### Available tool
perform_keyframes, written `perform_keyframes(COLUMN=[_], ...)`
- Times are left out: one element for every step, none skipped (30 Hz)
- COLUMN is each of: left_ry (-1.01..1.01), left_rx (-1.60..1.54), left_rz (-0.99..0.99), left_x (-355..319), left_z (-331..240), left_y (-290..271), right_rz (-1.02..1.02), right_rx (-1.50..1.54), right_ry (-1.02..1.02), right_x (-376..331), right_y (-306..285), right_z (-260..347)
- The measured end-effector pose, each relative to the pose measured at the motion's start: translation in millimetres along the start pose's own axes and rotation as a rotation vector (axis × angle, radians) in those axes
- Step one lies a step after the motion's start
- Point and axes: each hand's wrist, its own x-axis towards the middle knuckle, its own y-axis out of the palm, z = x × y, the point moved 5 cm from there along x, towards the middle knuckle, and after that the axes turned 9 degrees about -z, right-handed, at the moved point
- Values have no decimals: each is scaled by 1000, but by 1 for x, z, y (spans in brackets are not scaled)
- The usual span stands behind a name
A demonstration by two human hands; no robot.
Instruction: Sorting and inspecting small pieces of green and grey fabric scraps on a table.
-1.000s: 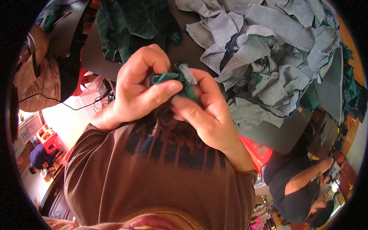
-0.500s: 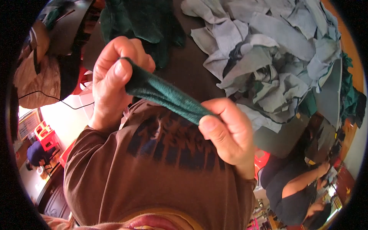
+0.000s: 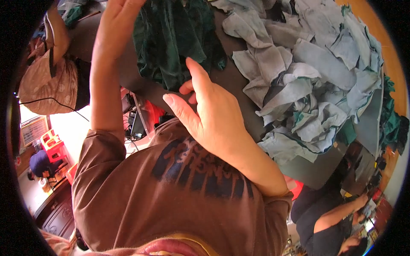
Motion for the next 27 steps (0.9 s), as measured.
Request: perform_keyframes(left_ry=[163, 329, 395, 337, 321, 303, 450, 596, 523, 517, 492, 468, 450, 457, 476, 494, 486, 493, 486, 482, 491, 505, 502, 498, 500, 502, 507], left_rx=[240, 467, 450, 521, 506, 496, 576, 645, 683, 676, 808, 939, 995, 1001, 993, 983, 995, 991, 990, 987, 992, 990, 990, 990, 986, 977, 988], left_rz=[-99, -182, -150, -95, -38, 14, 12, 16, 117, 120, 222, 326, 348, 350, 329, 309, 316, 319, 325, 328, 334, 342, 336, 329, 333, 344, 342], left_x=[-5, -10, -17, -23, -30, -36, -43, -47, -52, -53, -54, -56, -57, -57, -57, -57, -59, -59, -59, -59, -59, -59, -60, -60, -60, -60, -60], left_z=[-10, -17, -20, -22, -20, -12, 2, 10, 19, 23, 33, 42, 47, 43, 44, 46, 49, 49, 48, 47, 48, 49, 47, 46, 44, 45, 45], left_y=[-2, 1, 2, 5, 8, 9, 9, 13, 18, 19, 27, 35, 35, 38, 39, 39, 40, 40, 41, 44, 45, 48, 48, 48, 50, 51, 52], right_rz=[3, -12, -45, -44, -19, 14, 30, 77, 130, 180, 278, 391, 554, 630, 757, 773, 819, 690, 650, 597, 549, 502, 471, 440, 410, 383, 357], right_rx=[-63, -135, -118, -120, -94, -64, -44, -37, 79, 196, 443, 622, 757, 908, 973, 1095, 1268, 1428, 1420, 1412, 1405, 1397, 1397, 1395, 1393, 1395, 1398], right_ry=[-29, -51, -53, -50, -42, -36, -5, 0, 58, 116, 261, 364, 329, 433, 277, 187, 201, 152, 148, 131, 116, 102, 90, 78, 66, 57, 47], right_x=[-2, -4, -5, -7, -9, -11, -12, -13, -14, -15, -20, -22, -21, -20, -14, -11, -12, -14, -15, -19, -27, -26, -22, -35, -36, -31, -35], right_y=[-2, -5, -7, -9, -12, -13, -14, -17, -17, -17, -15, -12, -7, -4, 0, 3, 8, 13, 7, 6, 5, 2, -1, -7, -12, -10, -15], right_z=[2, 2, 5, 3, 1, -2, 2, 3, 6, 9, 10, 17, 25, 37, 47, 60, 66, 75, 74, 76, 81, 79, 78, 86, 87, 85, 90])
